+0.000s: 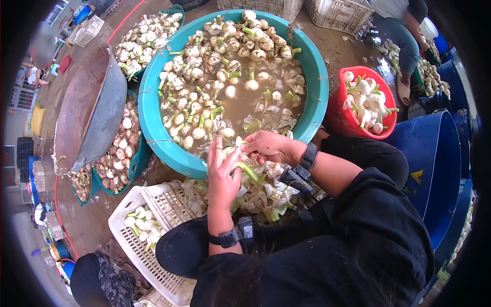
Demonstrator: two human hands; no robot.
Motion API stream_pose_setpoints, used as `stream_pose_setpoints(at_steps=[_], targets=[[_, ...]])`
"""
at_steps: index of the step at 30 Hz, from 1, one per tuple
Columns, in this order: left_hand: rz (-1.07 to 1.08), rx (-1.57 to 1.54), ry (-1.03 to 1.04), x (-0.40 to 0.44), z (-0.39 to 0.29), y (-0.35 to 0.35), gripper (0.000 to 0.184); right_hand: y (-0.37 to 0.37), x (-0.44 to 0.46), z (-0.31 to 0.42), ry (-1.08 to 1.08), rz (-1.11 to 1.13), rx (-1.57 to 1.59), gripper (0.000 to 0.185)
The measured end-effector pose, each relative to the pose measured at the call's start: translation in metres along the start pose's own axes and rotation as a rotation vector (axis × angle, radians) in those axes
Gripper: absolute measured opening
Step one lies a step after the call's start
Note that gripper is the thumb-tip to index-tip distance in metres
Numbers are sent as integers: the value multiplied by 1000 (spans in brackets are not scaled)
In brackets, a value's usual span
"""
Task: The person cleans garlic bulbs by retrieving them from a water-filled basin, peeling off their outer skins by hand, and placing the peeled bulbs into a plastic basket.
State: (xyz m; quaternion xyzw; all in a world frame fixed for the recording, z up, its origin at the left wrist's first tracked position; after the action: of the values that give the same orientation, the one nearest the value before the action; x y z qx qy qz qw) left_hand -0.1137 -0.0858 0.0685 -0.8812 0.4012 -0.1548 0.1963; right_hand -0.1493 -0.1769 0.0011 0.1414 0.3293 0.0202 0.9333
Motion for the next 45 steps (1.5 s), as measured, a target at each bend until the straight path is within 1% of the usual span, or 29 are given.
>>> stream_pose_setpoints(at_steps=[1, 2, 3, 5, 7, 9, 11, 12, 15, 16, 17, 18, 19, 21, 22, 23, 25, 27, 28, 29, 31, 32, 33, 35, 37, 39, 42, 43, 45], targets=[[-34, 157, 126, -2, -10, 0, 60, 7, -1, -1, 3, 29, 159, 12], [-36, -71, 36, -1, -2, 1, 57, 20, -3, 3, -46, 142, 341, 13], [-37, -72, 32, 0, 0, 7, 57, 24, -5, 1, -42, 144, 343, 13], [-360, -196, -28, -4, 19, -10, 52, 23, -7, 7, -85, 98, 500, 12], [-338, -452, -325, -11, 64, -8, 64, 17, -14, 0, -78, 127, 453, 11], [-282, -533, -369, -4, 35, -5, 73, 19, -21, -3, -44, 217, 402, 10], [-39, -967, -336, 5, 39, 31, 77, 31, -22, -7, -21, 318, 437, 10], [7, -1046, -410, 2, 35, 41, 75, 37, -26, 2, -37, 329, 391, 13], [-33, -1064, -558, -4, 58, 37, 72, 30, -17, 9, -49, 329, 497, 19], [-136, -1254, -485, -8, 53, 28, 62, 10, -13, 21, -137, 281, 605, 20], [-140, -1253, -487, -6, 49, 24, 62, -11, -11, 33, -223, 234, 716, 21], [-143, -1417, -373, 0, 38, 15, 59, -31, -21, 43, -232, 102, 630, 23], [-145, -1575, -250, 4, 30, 6, 55, -57, -21, 44, -248, -96, 239, 32], [-190, -1499, -242, 3, 39, -1, 51, -43, -22, 64, -368, -253, -1043, 40], [-252, -1404, -289, 1, 47, -5, 46, -43, -40, 67, -297, -535, -1305, 45], [-308, -1311, -337, -2, 53, -7, 42, -30, -41, 68, -230, -466, -1212, 40], [-331, -1200, -323, -1, 48, -1, 44, 10, -55, 79, -542, -363, -1027, 35], [-398, -799, -240, -2, 40, -11, 53, 34, -47, 67, -440, -278, -1132, 28], [-422, -697, -240, -4, 37, -18, 52, 35, -49, 67, -605, -349, -1025, 26], [-416, -691, -237, -6, 37, -20, 52, 35, -51, 71, -610, -354, -1019, 26], [-318, -925, -261, -9, 44, -12, 53, 31, -39, 50, -339, -146, -546, 29], [-319, -1051, -300, -9, 52, -6, 55, 36, -36, 46, -350, -54, -384, 30], [-317, -1047, -297, -11, 54, -6, 55, 34, -35, 46, -355, -55, -382, 30], [-304, -1503, -503, -20, 66, 18, 54, 12, -33, 41, -282, -172, -129, 29], [-227, -1607, -443, -10, 40, 14, 48, -27, -31, 38, -283, -369, -205, 29], [-501, -1771, -489, -14, 41, 1, 44, -31, -50, 57, -405, -683, -1349, 28], [-551, -1691, -446, -18, 58, -9, 44, -16, -64, 65, -528, -792, -1389, 26], [-548, -1610, -396, -20, 66, -13, 44, -16, -60, 65, -441, -749, -1253, 22], [-540, -1583, -410, -18, 51, -6, 40, 16, -74, 96, -751, -650, -948, 21]])
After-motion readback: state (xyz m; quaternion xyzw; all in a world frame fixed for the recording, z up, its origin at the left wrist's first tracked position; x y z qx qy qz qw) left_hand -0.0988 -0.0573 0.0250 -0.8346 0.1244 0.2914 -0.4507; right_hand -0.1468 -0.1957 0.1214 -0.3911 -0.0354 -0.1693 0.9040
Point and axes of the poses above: each hand's wrist, its own x-axis towards the middle knuckle, its own y-axis out of the palm, z = x × y, the point moved 10 cm from there along x, towards the middle knuckle, and after that the axes turned 9 degrees about -x, right-handed, at the moved point
